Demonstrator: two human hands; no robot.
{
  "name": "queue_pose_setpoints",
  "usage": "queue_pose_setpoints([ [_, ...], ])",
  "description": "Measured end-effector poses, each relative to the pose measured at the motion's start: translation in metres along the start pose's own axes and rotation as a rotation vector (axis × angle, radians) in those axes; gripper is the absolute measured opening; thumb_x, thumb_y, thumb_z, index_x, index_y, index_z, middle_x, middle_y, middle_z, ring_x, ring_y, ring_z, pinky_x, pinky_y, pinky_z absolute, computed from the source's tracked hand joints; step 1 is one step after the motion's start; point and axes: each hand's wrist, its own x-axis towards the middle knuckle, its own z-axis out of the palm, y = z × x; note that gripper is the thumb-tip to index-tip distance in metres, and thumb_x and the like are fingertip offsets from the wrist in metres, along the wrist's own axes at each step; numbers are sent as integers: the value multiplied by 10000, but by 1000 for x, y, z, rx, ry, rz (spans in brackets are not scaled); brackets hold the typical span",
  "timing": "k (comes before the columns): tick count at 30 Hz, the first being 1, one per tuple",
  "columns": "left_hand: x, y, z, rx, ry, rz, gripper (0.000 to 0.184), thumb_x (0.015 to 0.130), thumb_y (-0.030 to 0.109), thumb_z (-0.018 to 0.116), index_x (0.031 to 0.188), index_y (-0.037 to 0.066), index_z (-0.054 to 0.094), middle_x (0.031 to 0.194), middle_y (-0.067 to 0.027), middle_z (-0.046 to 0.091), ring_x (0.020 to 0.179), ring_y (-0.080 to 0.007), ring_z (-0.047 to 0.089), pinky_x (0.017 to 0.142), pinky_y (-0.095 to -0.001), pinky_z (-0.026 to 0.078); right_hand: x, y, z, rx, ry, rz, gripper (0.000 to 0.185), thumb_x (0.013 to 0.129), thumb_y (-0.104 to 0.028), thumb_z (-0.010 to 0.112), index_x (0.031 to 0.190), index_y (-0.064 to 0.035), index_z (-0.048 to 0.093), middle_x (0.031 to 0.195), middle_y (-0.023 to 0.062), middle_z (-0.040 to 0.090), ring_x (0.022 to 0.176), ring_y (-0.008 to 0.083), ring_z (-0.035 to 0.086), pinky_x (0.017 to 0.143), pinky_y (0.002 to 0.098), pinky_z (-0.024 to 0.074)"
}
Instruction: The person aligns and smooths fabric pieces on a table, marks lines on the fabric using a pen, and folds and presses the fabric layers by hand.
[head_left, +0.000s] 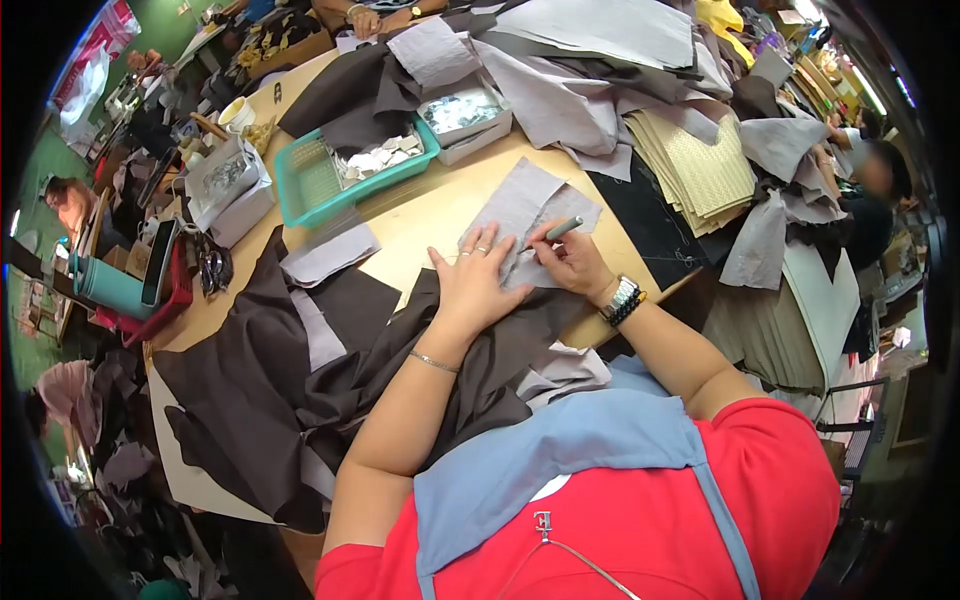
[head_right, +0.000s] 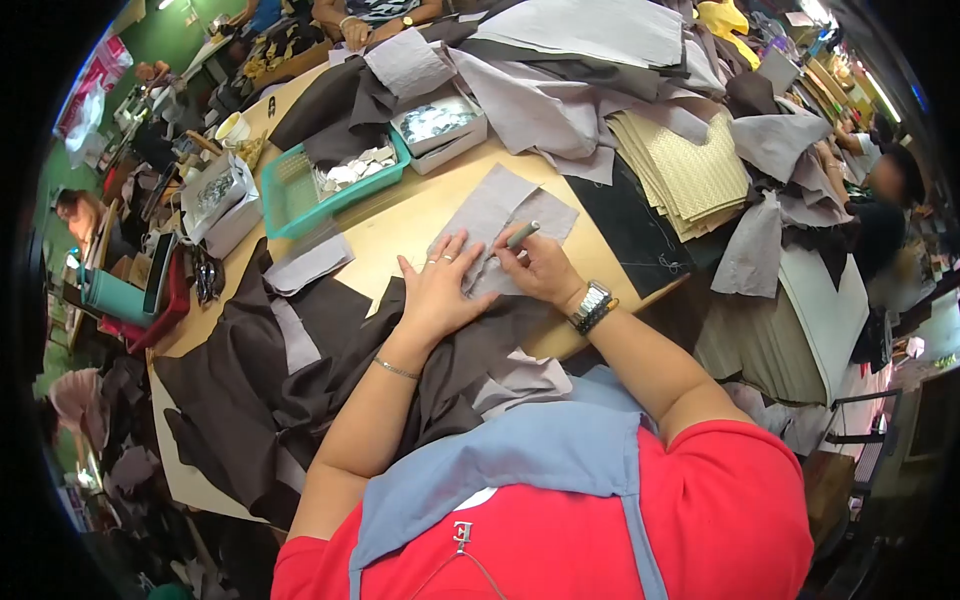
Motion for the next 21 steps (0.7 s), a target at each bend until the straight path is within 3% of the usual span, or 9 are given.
queue_pose_setpoints([
  [7, 0, 2, -5, 14, -49, -25, 782, 714, 494, 772, 1402, 209, 534, 1552, -65, 386, 1454, -256, 312, 1051, -789, 157, 1, 6, -3, -18, -45, 39, 121, 945, -86, 620, 1053, -43, 585, 855, 64, 652, 682, 118, 637, 598, 274, 529],
  [12, -2, 1, -1, -22, 70, 35, 653, 710, 434, 800, 1281, 194, 594, 1505, -82, 440, 1419, -270, 371, 1044, -789, 173, 2, -3, 0, -23, -36, 27, 135, 947, -87, 617, 1068, -42, 578, 848, 74, 658, 675, 127, 641, 593, 282, 520],
  [17, -3, 1, -1, -92, 98, 127, 432, 732, 338, 809, 1088, 183, 619, 1409, -61, 524, 1335, -266, 475, 1030, -788, 200, 1, -4, 2, -200, -4, -17, 150, 918, -66, 609, 1057, -45, 556, 812, 129, 646, 664, 245, 657, 602, 350, 524],
  [21, -3, 2, -2, -21, 52, 135, 447, 738, 344, 804, 1103, 166, 617, 1371, -67, 555, 1343, -257, 468, 1034, -781, 209, 10, -11, 3, -308, 8, -98, 155, 901, -59, 596, 1048, -46, 547, 815, 170, 641, 701, 354, 654, 626, 416, 528],
])
